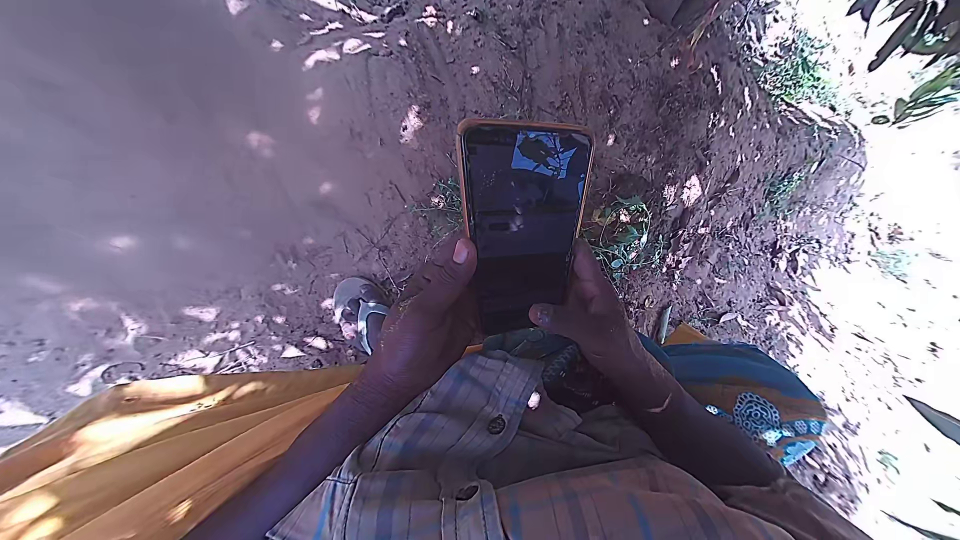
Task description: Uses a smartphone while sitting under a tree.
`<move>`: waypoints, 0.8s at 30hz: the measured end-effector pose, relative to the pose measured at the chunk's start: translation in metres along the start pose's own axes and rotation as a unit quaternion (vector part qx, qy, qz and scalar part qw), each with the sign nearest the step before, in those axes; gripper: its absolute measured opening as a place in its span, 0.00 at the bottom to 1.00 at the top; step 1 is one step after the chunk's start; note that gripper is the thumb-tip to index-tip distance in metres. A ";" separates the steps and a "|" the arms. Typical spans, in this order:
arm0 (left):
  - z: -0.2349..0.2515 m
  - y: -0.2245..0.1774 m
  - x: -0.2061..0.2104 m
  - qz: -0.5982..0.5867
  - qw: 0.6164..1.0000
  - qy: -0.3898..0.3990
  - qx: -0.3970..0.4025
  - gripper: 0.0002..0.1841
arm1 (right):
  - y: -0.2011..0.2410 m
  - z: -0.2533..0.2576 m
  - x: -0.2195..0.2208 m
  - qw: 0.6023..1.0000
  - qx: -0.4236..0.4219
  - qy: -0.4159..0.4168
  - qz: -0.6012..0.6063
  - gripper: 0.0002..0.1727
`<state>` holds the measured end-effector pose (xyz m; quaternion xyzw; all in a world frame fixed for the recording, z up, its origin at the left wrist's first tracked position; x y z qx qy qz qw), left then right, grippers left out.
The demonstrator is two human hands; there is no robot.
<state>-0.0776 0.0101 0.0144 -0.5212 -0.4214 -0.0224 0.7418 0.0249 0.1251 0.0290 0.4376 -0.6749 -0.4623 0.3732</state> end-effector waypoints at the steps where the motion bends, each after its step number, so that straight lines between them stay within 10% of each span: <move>1: 0.000 0.000 0.000 0.000 1.000 -0.001 -0.002 0.19 | 0.000 0.000 0.000 1.000 0.001 -0.001 0.001 0.42; 24: 0.001 0.001 0.000 -0.008 1.000 0.005 0.008 0.19 | 0.002 0.000 0.001 0.999 -0.016 0.020 0.033 0.41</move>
Point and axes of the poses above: each hand's wrist, its own z-axis towards the middle knuckle, its own x-axis out of the palm, y = z × x, the point moved 6 cm from there along z, towards the middle knuckle, and after that the axes turned 12 degrees about x, right-handed, at the moved point
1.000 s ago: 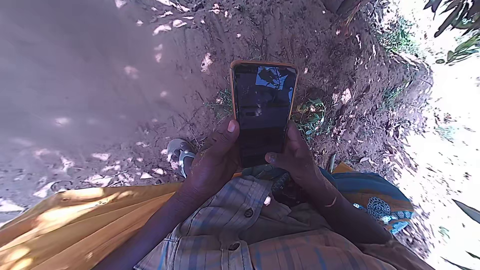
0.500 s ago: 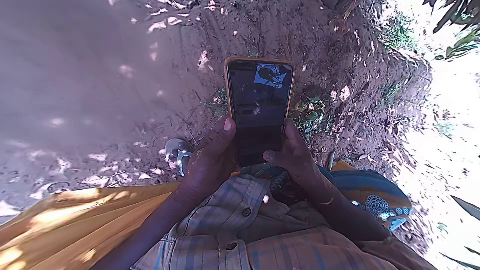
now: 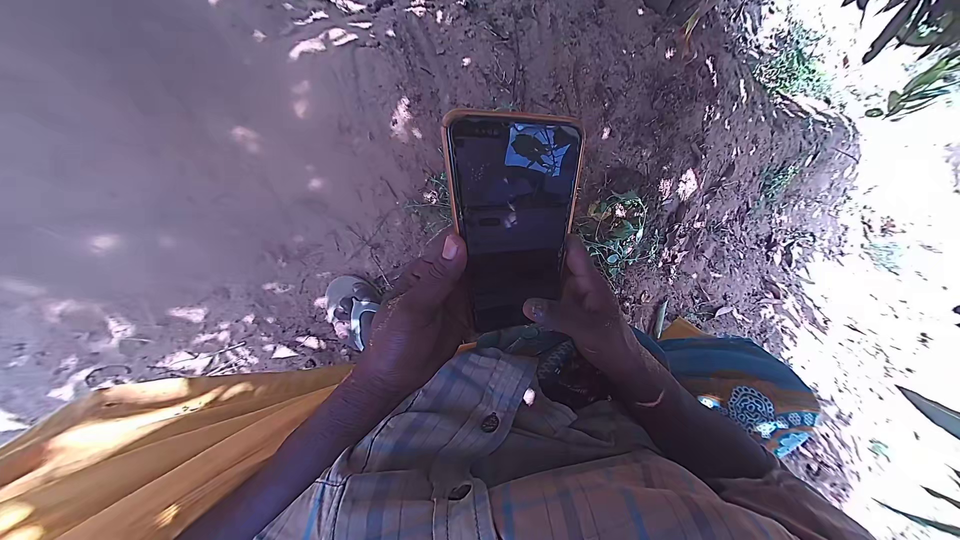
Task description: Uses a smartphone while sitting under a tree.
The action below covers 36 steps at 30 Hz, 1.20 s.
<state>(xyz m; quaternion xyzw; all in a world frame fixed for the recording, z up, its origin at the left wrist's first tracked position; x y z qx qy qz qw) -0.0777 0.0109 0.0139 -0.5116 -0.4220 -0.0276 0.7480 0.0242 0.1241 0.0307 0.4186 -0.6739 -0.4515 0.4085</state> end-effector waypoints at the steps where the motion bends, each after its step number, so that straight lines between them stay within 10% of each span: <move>1: 0.000 0.000 0.000 0.002 1.000 0.004 0.001 0.19 | 0.000 0.000 0.000 1.000 0.002 -0.003 0.001 0.42; 36: 0.000 0.003 -0.004 0.012 1.000 -0.018 -0.008 0.18 | -0.001 0.001 0.000 0.999 0.020 -0.010 -0.026 0.41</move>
Point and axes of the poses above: each hand's wrist, its own z-axis towards the middle knuckle, its own x-axis out of the palm, y = z × x, the point moved 6 cm from there along z, towards the middle knuckle, and after that the axes turned 12 degrees about x, right-handed, at the moved point
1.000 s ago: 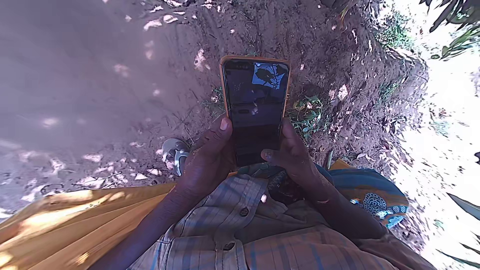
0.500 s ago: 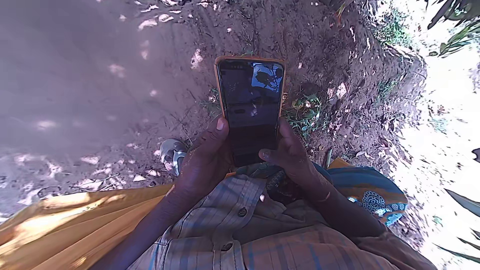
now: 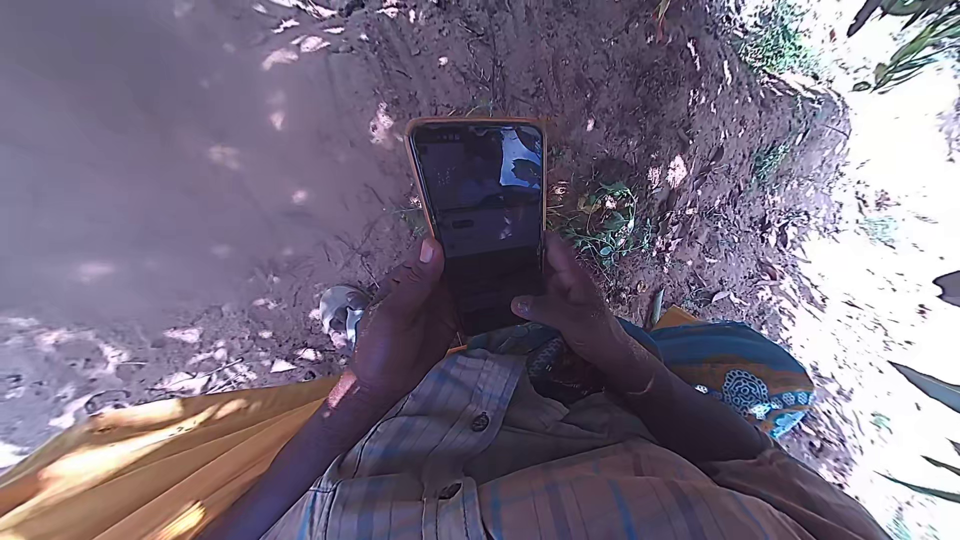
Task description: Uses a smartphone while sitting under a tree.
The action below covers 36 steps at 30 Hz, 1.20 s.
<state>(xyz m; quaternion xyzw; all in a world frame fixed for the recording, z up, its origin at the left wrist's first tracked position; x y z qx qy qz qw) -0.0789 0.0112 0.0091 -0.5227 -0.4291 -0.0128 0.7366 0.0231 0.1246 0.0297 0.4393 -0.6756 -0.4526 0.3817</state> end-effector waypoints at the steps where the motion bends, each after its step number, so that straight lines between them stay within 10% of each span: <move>1: 0.000 0.000 0.000 0.000 1.000 -0.003 -0.001 0.18 | 0.000 0.000 0.000 1.000 0.002 0.001 0.000 0.42; 36: 0.000 0.003 -0.002 -0.008 1.000 -0.018 -0.005 0.18 | -0.004 0.001 -0.001 0.999 0.044 -0.007 0.020 0.41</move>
Point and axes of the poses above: each hand's wrist, its own z-axis towards the middle knuckle, its own x-axis out of the palm, y = z × x, the point moved 6 cm from there along z, towards the middle knuckle, and after that the axes turned 12 degrees about x, right-handed, at the moved point
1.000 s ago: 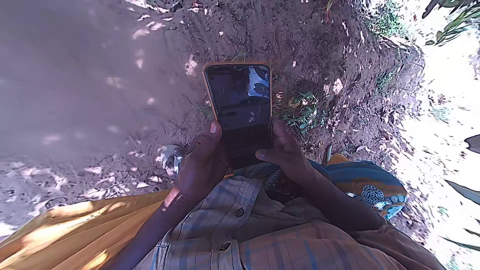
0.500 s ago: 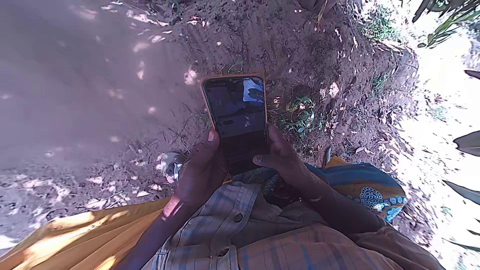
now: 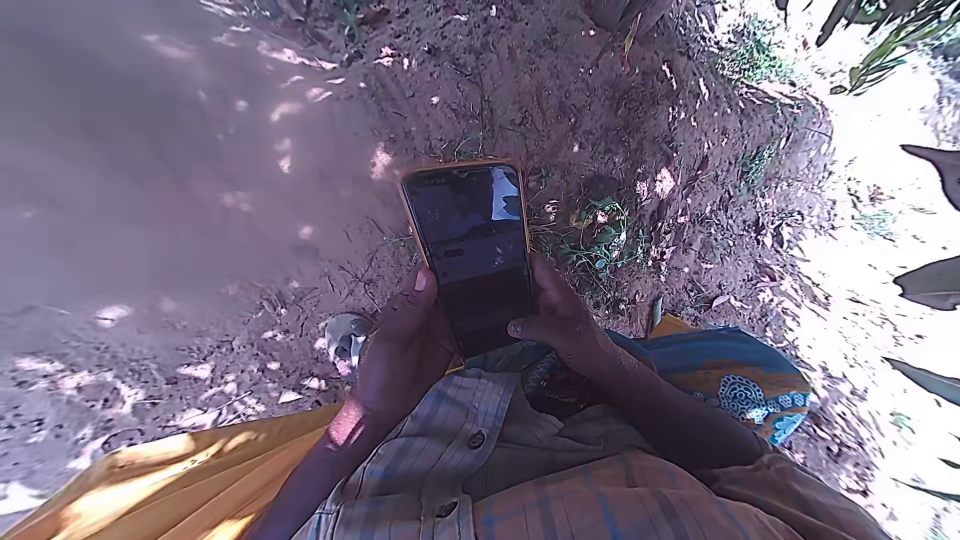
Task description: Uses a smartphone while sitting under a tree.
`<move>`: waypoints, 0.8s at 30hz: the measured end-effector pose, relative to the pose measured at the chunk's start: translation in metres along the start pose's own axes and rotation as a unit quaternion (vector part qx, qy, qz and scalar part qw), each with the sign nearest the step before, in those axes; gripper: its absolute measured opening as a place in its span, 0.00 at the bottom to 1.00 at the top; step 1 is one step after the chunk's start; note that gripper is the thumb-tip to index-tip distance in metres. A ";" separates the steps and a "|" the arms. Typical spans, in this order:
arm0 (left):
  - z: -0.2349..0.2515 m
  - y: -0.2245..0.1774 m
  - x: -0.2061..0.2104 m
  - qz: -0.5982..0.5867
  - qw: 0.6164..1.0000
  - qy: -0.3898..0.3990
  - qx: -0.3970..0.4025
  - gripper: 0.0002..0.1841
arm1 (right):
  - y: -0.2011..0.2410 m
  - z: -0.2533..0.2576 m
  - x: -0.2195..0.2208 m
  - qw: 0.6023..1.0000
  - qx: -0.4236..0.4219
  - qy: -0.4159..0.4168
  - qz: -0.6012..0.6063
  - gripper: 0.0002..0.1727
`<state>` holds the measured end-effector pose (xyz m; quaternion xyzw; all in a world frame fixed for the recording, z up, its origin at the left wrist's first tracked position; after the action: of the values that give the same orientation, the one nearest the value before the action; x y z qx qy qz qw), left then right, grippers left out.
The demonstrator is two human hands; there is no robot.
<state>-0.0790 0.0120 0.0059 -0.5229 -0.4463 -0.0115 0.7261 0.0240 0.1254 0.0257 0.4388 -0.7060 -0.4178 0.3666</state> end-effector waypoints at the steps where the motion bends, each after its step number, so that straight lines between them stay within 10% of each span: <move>1: 0.000 0.000 0.000 -0.001 1.000 -0.004 0.001 0.18 | 0.000 0.000 0.000 1.000 0.001 0.002 0.002 0.42; 11: 0.001 0.001 -0.001 -0.047 0.998 0.028 0.005 0.26 | 0.004 -0.001 0.000 0.990 -0.075 -0.054 -0.104 0.58; 24: 0.003 -0.002 0.002 -0.059 0.997 0.041 0.018 0.41 | 0.009 -0.011 0.014 0.875 -0.221 -0.179 -0.392 0.56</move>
<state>-0.0807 0.0144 0.0084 -0.4816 -0.4461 -0.0678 0.7513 0.0259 0.1117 0.0403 0.5050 -0.4187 -0.7439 0.1275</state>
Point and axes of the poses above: each hand's wrist, its own z-axis towards the middle knuckle, its own x-axis out of the palm, y = z × x, the point moved 6 cm from there along z, towards the middle knuckle, and after that the axes turned 12 degrees about x, right-handed, at the moved point
